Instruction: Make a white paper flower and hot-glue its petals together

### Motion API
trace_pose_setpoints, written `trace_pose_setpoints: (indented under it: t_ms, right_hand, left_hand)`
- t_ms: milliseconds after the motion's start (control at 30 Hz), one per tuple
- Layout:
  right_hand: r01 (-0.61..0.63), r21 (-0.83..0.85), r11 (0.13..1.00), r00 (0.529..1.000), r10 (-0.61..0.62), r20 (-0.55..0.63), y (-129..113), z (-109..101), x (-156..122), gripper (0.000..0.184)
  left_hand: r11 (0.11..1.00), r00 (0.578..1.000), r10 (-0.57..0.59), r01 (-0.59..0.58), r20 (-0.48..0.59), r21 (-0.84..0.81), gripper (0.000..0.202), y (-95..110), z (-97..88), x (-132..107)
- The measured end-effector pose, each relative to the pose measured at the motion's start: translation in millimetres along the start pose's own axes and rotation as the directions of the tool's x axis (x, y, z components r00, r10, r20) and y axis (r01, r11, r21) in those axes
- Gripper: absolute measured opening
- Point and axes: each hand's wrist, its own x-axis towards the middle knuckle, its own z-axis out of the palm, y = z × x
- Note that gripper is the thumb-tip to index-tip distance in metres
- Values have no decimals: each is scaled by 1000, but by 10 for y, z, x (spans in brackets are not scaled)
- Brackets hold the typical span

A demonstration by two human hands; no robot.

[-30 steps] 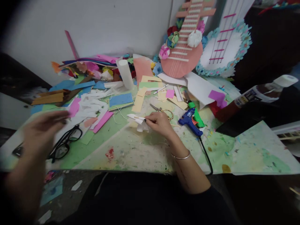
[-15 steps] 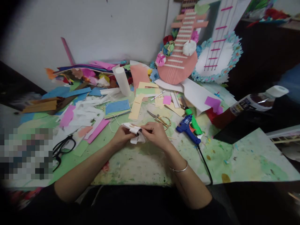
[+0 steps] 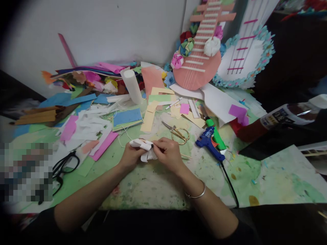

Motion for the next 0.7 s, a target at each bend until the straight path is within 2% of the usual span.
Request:
trace_pose_setpoints:
  t_ms: [300, 700]
  right_hand:
    - [42, 39, 998, 997, -39, -63, -16, 40, -28, 25]
    - [89, -28, 996, 989, -92, -116, -3, 71, -51, 24]
  left_hand:
    - [998, 1000, -1, 1, 7, -66, 17, -51, -2, -2]
    - [992, 1000, 24, -25, -6, -120, 17, -56, 6, 8]
